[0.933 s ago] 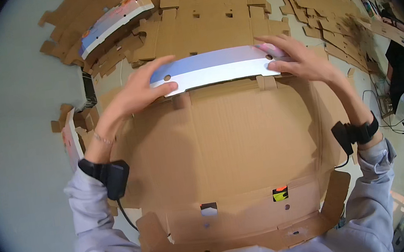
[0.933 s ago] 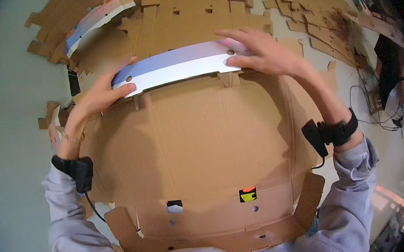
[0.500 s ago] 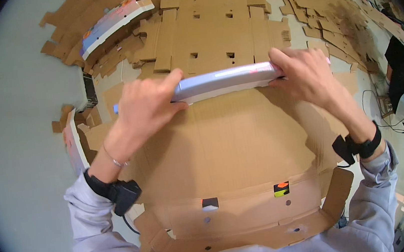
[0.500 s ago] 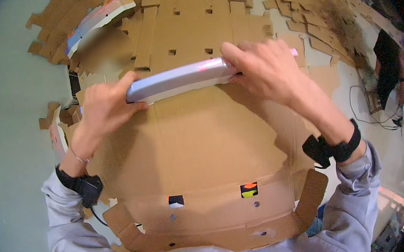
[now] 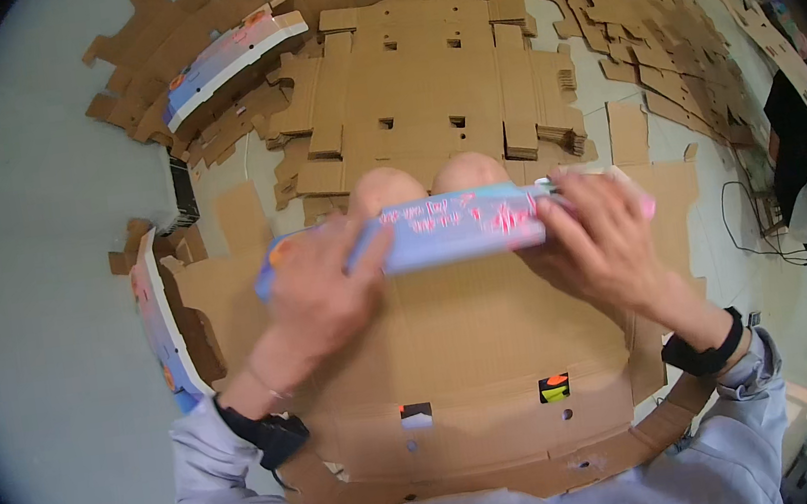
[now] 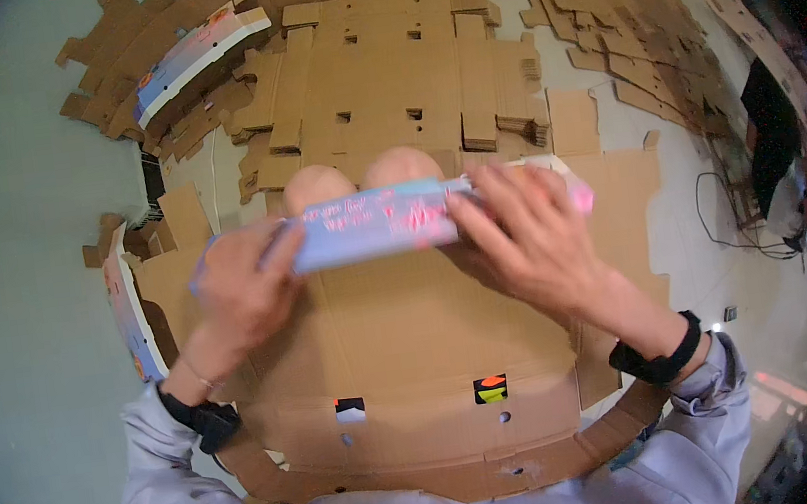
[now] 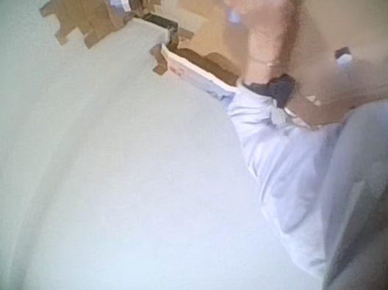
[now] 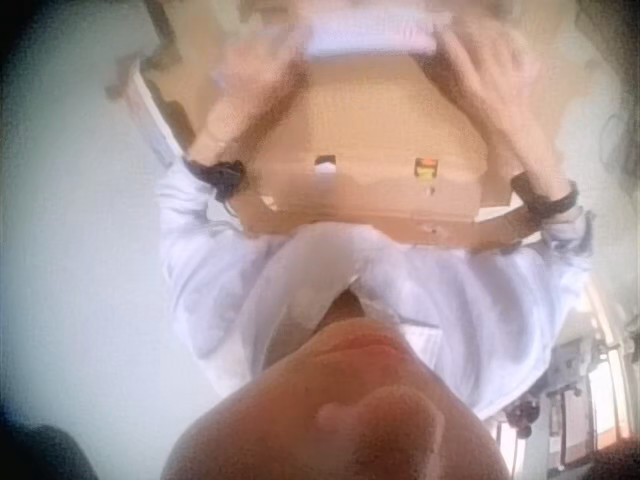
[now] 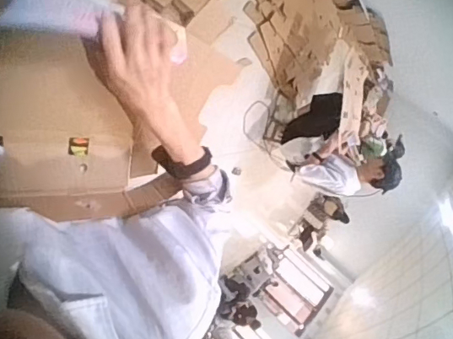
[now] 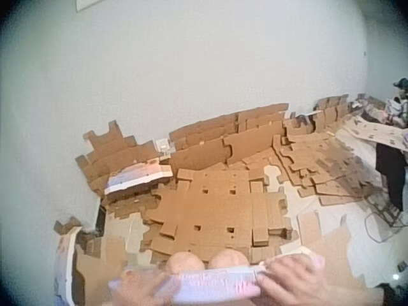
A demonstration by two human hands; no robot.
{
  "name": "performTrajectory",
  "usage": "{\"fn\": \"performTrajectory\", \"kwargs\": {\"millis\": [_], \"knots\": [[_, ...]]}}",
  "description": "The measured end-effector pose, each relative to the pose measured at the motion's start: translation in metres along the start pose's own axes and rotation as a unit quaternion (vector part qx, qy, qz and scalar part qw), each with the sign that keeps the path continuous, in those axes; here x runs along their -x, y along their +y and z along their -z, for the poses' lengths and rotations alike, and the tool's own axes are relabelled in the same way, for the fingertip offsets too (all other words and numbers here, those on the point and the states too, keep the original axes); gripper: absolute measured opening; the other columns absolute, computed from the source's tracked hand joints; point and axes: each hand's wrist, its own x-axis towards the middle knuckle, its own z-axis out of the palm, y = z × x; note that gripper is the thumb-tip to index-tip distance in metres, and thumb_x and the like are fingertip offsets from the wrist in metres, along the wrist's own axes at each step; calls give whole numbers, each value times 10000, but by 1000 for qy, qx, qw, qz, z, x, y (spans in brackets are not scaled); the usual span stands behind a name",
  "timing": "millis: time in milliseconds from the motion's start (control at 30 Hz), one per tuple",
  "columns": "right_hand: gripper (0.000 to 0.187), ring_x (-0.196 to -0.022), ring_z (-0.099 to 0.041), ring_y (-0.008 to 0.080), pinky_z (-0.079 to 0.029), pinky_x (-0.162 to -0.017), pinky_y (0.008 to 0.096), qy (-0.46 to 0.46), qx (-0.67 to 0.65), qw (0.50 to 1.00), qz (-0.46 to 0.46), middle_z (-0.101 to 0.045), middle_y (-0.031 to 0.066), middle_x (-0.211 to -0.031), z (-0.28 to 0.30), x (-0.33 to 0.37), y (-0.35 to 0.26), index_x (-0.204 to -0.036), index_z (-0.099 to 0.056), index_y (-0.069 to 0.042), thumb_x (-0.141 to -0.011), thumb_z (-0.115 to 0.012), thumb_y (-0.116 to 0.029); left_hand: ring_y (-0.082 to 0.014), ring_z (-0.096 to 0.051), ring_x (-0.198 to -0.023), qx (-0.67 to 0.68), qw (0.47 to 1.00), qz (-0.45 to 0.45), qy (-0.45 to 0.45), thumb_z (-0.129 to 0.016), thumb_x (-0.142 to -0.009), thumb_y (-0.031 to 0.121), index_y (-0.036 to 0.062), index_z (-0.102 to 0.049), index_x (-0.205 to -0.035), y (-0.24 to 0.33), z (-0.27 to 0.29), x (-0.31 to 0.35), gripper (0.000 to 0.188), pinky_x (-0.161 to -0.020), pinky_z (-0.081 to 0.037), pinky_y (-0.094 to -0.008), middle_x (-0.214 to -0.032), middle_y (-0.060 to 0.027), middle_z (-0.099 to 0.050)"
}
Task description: The person sits on the floor and repeatedly folds flat cardboard pieces into box shapes. They fold the side flaps and top flaps to form the box structure, then place the finished boxes aside. The process is repeated multiple times with different cardboard pieces.
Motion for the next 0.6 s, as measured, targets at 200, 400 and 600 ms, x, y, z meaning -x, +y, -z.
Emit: {"fn": "performTrajectory", "kwargs": {"millis": [200, 400, 600], "knots": [[425, -1193, -501, 331, -390, -997, 380, 87, 54, 988, -116, -535, 167, -1279, 97, 14, 84, -1247, -527, -35, -830, -607, -46, -230, -541, -1119, 42, 953, 229, 193, -655, -834, 98, 50, -514, -1272, -71, 93, -4, 463, -947, -411, -370, -1203, -134, -571], [307, -870, -575, 148, -466, -735, 301, -173, -242, 636, -712, -599, 49, -902, 68, 318, 186, -1016, -592, -36, -924, -526, -322, -177, -512, -1140, 191, 790, 582, -7, -500, -973, 280, -10, -483, -1307, -167, 52, 239, 442, -975, -390, -320, -1251, -110, -564], [487, -952, -591, 174, -480, -825, 318, -1, -610, 317, -726, -611, 78, -1056, 32, 424, 32, -1221, -495, -12, -876, -596, -340, -174, -506, -1123, 534, 449, 715, 55, -560, -931, 289, -17, -475, -1300, -49, -10, 479, 487, -933, -420, -301, -1257, -77, -536]]}}
